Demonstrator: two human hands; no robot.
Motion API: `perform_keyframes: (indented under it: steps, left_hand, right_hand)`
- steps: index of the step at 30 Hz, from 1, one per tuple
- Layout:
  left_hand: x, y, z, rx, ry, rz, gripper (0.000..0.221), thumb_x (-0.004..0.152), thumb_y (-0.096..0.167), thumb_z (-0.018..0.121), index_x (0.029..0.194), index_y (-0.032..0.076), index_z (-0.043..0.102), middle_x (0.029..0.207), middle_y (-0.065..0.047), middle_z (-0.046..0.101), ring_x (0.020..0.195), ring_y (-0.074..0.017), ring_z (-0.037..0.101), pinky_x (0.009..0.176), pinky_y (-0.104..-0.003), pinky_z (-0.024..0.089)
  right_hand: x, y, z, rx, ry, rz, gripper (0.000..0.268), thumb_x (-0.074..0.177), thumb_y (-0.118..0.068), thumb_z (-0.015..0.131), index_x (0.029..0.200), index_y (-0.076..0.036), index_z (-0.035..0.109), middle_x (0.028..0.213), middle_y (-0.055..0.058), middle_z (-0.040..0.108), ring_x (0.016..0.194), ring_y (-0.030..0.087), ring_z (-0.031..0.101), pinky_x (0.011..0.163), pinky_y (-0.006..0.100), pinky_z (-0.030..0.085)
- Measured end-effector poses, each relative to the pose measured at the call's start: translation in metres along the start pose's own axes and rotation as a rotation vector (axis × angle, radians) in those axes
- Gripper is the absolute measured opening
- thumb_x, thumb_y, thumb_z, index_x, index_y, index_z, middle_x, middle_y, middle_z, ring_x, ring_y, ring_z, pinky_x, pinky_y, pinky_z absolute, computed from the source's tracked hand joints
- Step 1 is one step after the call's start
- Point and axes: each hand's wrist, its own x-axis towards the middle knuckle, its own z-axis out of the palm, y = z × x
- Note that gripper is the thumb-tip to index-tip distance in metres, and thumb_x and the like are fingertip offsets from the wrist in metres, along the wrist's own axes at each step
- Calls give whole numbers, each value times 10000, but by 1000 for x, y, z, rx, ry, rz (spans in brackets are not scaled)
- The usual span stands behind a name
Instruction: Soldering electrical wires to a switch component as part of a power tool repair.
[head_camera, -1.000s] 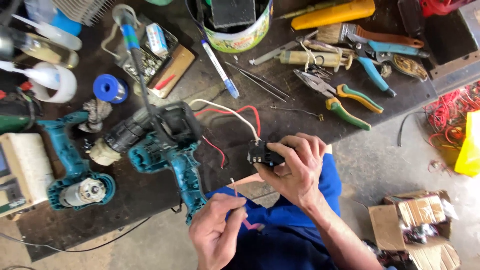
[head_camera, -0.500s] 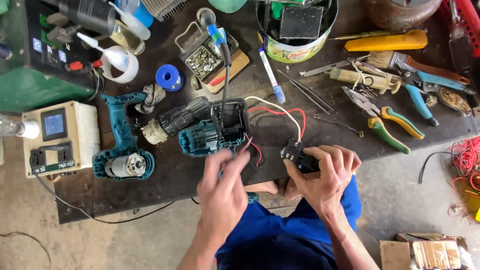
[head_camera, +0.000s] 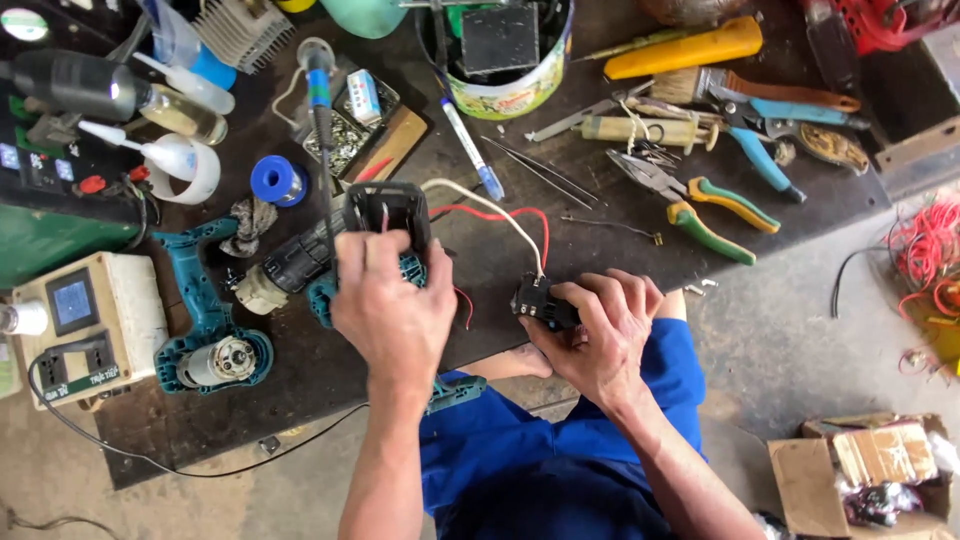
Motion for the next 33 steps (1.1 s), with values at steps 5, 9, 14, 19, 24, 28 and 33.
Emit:
perform_keyframes:
  steps: [5, 9, 14, 19, 24, 28, 33]
  left_hand:
    - [35, 7, 15, -150, -153, 153, 191, 784, 238, 847, 909, 158, 726, 895, 8, 566, 723, -306, 694, 625, -415, 585]
    - [60, 5, 48, -245, -421, 129, 163, 871, 135, 748, 1005, 43, 734, 976, -67, 583, 783, -432, 715, 715, -576, 607]
    - [51, 18, 0, -354, -418, 165, 153, 963, 156, 692, 1051, 39, 735, 953, -101, 607, 833, -390, 720, 740, -524, 598]
    - [-22, 14, -70, -479, -312, 160, 139, 1001, 101, 645, 1063, 6, 726, 945, -120, 667, 796, -230, 704, 655, -335, 565]
    - [-90, -24, -64, -172, -183, -73, 258, 869, 282, 844, 981, 65, 761, 896, -81, 708, 751, -202, 720, 584, -323, 550]
    - [-92, -30, -58, -140, -176, -119, 274, 827, 282, 904, 974, 111, 748, 881, -50, 679, 729, -191, 690, 560, -328, 519]
    - [-90, -34, -54, -111, -158, -140, 302, 754, 284, 907, 964, 142, 743, 874, -27, 669, 697, -188, 672, 518, -334, 490]
  right_hand:
    - [0, -4, 2, 15, 7, 38, 378, 738, -287, 914, 998, -97, 715, 943, 110, 633, 918, 343, 577, 910, 503, 421]
    - [7, -12, 4, 1, 43, 23, 367, 691, -243, 925, 965, -106, 722, 924, 101, 637, 895, 329, 580, 892, 504, 415]
    - [10, -14, 3, -38, 43, 8, 384, 701, -299, 928, 964, -106, 723, 923, 102, 625, 887, 322, 571, 876, 503, 410]
    - [19, -22, -15, 9, -67, 78, 479, 774, -434, 907, 1049, -103, 695, 1031, 85, 625, 950, 262, 604, 918, 409, 422]
    - [35, -43, 1, -87, -139, -101, 244, 842, -301, 912, 958, -179, 735, 986, -10, 642, 972, 246, 582, 911, 418, 383]
    - [51, -70, 17, -193, -246, -135, 238, 902, -331, 846, 952, -135, 721, 956, 33, 624, 979, 303, 560, 925, 496, 376]
    - [48, -63, 40, -265, -397, -187, 236, 957, -201, 721, 747, -105, 676, 762, 11, 531, 827, 280, 497, 882, 508, 358]
